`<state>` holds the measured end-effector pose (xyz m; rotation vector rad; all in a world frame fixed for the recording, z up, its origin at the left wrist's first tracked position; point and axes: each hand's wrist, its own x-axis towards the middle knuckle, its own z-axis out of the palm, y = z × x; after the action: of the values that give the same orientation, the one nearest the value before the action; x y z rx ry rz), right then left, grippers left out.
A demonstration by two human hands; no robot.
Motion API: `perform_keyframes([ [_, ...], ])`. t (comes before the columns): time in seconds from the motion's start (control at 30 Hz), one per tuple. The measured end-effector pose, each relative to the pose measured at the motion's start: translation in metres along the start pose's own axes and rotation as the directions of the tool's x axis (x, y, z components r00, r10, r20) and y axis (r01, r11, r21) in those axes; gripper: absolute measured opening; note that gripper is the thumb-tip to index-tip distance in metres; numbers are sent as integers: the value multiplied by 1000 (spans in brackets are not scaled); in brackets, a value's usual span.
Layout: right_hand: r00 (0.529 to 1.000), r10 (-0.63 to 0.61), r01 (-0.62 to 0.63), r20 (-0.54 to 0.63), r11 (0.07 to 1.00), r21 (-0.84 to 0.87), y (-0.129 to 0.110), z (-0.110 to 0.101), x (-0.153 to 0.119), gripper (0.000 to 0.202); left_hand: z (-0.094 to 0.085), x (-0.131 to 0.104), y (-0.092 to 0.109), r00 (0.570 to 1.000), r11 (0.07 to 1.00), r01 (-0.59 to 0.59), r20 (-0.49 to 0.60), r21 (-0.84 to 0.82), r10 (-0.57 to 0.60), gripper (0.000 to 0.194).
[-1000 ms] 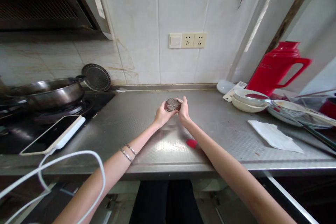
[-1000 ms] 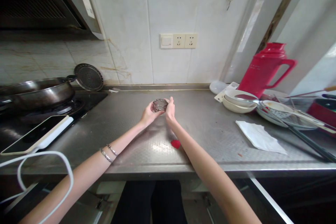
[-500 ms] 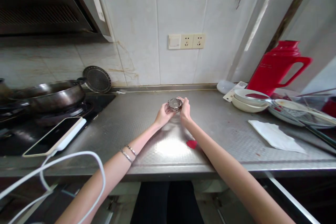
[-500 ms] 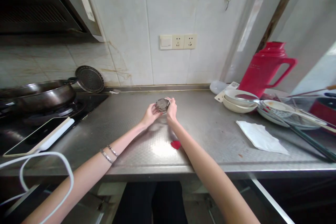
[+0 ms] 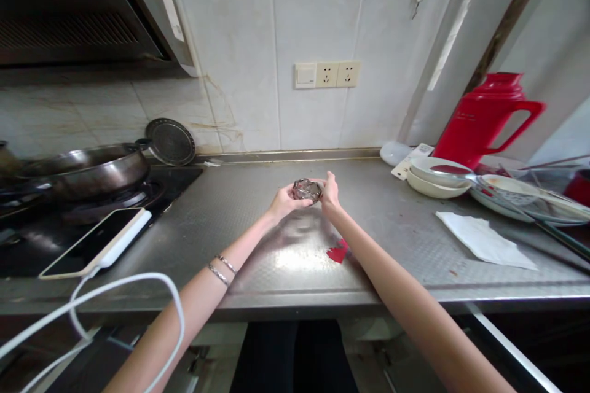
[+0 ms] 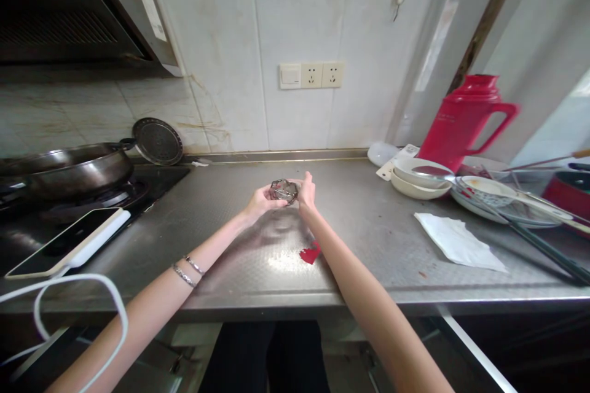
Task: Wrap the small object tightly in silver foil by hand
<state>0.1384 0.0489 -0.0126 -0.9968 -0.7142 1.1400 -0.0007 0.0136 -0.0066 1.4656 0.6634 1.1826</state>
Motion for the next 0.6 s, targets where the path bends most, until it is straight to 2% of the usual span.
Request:
perform_keyframes([
  [0.2, 996, 71, -72, 51, 997, 14, -6, -4, 0, 51, -4, -4, 8, 995, 997, 82, 55, -16, -81, 53],
  [0.3, 995, 79, -81, 65, 996, 36, -6, -3, -3, 42, -2, -5, 9, 991, 994, 98, 98, -40, -94, 52],
  [0.4, 986, 101, -112, 134, 991, 74, -9, 1, -8, 40, 0, -6, 10, 984, 994, 97, 154, -54, -88, 56],
  [0.6, 929, 131, -184, 346, 975, 123, -18, 8, -23, 35, -4, -3, 5, 994, 997, 72, 78, -12, -71, 54],
])
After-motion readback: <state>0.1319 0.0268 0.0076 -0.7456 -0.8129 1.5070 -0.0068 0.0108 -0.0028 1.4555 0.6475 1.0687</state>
